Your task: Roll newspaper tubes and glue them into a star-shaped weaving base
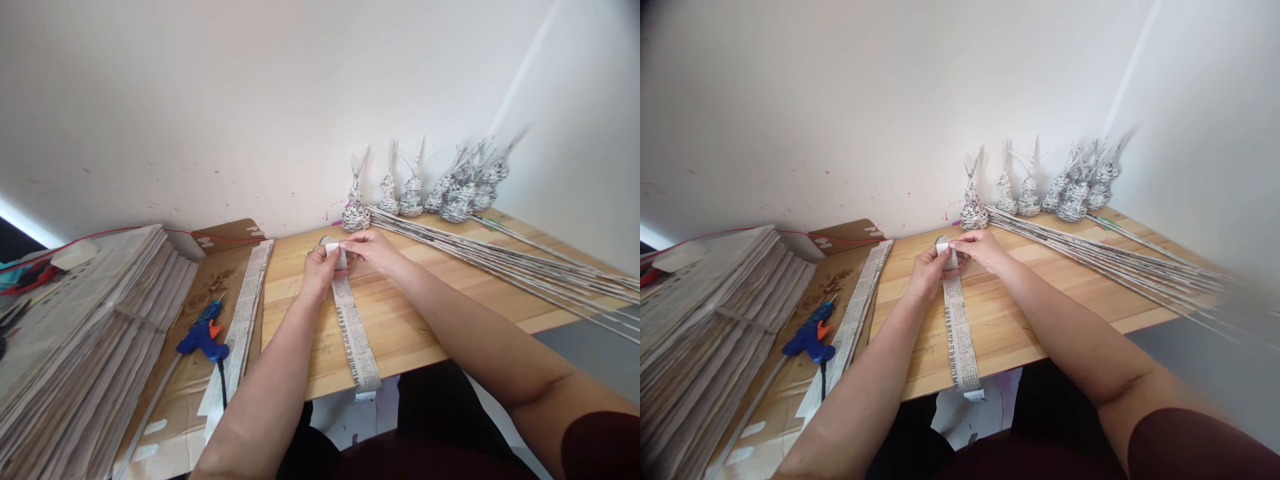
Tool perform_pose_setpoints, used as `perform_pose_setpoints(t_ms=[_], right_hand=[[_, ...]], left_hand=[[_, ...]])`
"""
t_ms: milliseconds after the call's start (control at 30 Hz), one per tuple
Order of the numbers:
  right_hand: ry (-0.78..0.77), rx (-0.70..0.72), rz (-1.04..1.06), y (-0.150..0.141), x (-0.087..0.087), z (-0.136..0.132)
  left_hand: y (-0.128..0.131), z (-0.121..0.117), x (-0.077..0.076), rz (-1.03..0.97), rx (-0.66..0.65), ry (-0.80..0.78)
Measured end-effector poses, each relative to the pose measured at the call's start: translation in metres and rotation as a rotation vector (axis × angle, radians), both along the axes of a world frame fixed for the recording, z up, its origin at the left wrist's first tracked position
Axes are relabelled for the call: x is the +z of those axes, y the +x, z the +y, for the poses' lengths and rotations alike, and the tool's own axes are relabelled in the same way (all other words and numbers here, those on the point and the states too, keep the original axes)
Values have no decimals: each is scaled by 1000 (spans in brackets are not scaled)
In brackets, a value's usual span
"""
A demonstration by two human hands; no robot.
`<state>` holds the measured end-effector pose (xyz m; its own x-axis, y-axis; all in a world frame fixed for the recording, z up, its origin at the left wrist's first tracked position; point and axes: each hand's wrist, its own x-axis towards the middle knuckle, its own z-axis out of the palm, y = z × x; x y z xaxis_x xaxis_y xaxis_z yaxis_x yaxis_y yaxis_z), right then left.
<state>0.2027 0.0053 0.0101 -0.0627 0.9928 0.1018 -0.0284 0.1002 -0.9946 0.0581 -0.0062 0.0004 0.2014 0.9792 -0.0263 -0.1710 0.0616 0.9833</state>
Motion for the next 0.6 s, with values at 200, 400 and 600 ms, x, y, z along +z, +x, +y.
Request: perform_pose_setpoints(t_ms=[200, 400, 600], right_hand=[[-111, 130, 129, 8, -1, 4], [-128, 236, 171, 10, -5, 4], [-91, 160, 137, 5, -4, 2]], left_hand=[[-1, 0, 3, -23, 7, -20], [-3, 1, 5, -65, -5, -74], [-1, -1, 5, -32, 19, -58]])
